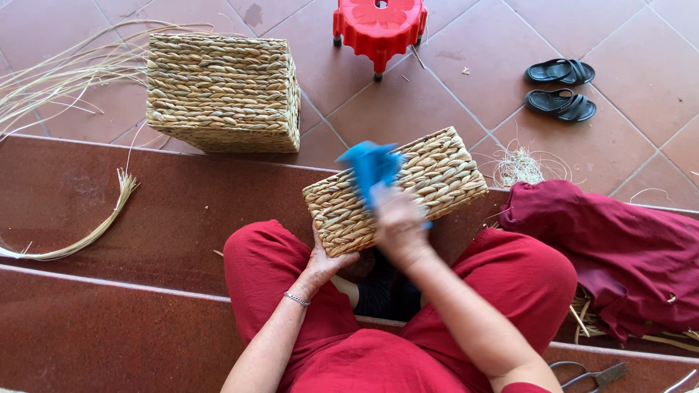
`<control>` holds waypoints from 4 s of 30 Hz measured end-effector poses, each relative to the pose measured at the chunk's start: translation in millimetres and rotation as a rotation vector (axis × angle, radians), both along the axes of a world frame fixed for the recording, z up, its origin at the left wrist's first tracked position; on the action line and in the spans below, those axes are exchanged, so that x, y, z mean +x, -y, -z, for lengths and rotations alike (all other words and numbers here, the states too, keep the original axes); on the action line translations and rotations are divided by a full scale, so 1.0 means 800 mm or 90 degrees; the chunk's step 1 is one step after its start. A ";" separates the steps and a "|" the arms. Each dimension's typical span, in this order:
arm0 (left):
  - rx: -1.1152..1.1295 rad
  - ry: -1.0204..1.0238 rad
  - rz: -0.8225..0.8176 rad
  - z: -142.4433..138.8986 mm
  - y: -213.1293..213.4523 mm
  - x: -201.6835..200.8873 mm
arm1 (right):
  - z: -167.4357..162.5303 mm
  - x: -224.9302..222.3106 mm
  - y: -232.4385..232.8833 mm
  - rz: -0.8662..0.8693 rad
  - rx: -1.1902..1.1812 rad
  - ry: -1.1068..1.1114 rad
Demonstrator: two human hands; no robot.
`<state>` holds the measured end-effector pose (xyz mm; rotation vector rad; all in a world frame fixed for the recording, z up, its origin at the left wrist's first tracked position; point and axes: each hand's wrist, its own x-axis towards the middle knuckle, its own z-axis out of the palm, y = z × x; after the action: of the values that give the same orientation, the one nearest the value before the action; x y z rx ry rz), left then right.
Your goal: The person sits on a tiled floor and wipes the exterior and interior surfaces of a rectangular woven basket using a blue cloth. They rotate the basket to clean multiple sides and the inside, then place it on the floor.
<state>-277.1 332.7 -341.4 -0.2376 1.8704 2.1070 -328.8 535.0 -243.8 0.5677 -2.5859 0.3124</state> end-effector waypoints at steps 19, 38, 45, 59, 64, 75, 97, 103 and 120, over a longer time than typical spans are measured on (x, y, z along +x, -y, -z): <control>0.051 -0.057 0.002 -0.019 -0.007 -0.001 | 0.008 -0.063 -0.088 0.302 -0.010 0.050; 0.010 -0.042 -0.002 -0.019 -0.006 0.005 | 0.035 -0.051 -0.158 0.313 0.013 -0.018; 0.034 0.051 0.021 -0.025 0.013 0.003 | 0.025 -0.021 -0.077 0.195 0.001 0.095; -0.043 0.021 0.019 -0.019 0.004 0.011 | 0.033 -0.052 -0.105 0.222 0.030 0.176; -0.014 0.004 0.014 -0.027 0.000 0.008 | 0.020 -0.081 -0.142 0.340 -0.079 -0.004; -0.078 -0.042 0.051 0.018 0.012 0.010 | 0.002 0.038 0.057 -0.243 -0.138 0.088; -0.036 -0.167 0.022 -0.066 0.041 -0.133 | 0.025 -0.072 -0.197 0.424 -0.592 0.138; -0.244 -0.185 -0.049 -0.065 0.017 -0.116 | 0.020 -0.082 -0.197 0.335 -0.790 0.112; -0.211 -0.123 0.050 -0.251 -0.030 -0.179 | -0.040 -0.061 -0.127 0.072 -0.984 0.335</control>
<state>-419.9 357.0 -140.8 -0.0331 2.2981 1.8158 -377.6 636.2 -211.9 -0.2831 -1.8803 2.2752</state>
